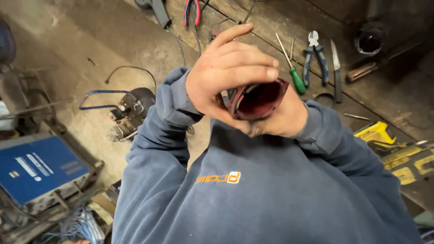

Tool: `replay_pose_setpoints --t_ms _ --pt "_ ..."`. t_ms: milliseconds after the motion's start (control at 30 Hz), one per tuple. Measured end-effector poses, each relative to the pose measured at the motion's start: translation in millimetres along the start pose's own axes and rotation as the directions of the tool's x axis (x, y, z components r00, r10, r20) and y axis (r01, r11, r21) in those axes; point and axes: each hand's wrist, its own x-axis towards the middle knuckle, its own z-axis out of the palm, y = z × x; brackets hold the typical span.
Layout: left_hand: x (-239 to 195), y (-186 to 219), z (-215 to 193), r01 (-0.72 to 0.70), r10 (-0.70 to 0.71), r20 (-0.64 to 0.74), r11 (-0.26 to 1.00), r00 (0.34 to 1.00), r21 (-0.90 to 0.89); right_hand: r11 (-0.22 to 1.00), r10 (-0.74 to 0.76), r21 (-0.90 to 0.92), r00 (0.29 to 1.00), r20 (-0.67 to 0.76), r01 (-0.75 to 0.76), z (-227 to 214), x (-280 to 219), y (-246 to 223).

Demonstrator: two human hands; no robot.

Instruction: Repairing a red Milwaukee power tool at a workbench.

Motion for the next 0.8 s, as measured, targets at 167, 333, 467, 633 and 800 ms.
replay_pose_setpoints --t_ms 167,333,467,633,800 --pt "-5.1 7.3 19.5 0.111 -0.109 -0.048 0.993 0.993 0.049 0.998 -0.052 -0.028 0.996 -0.071 0.051 -8.9 -13.6 6.6" --pt "-5.8 -5.4 28.8 0.146 -0.154 -0.086 0.985 0.984 -0.09 0.971 -0.039 -0.24 0.991 -0.125 0.007 -10.8 -28.5 14.9" --pt "-18.3 -18.7 42.9 0.236 -0.283 -0.062 0.886 0.957 -0.4 0.803 -0.131 -0.589 0.937 -0.324 -0.091 -1.7 -23.5 -8.0" --pt "-20.7 -36.0 46.2 0.135 -0.202 -0.103 0.88 0.974 -0.455 0.55 -0.246 -0.82 0.907 -0.342 -0.16 1.7 -15.8 -19.0" --pt "-25.2 -46.6 45.9 0.087 -0.15 -0.065 0.817 0.986 -0.569 0.41 -0.399 -0.901 0.861 -0.315 -0.139 8.2 -11.8 -32.8"
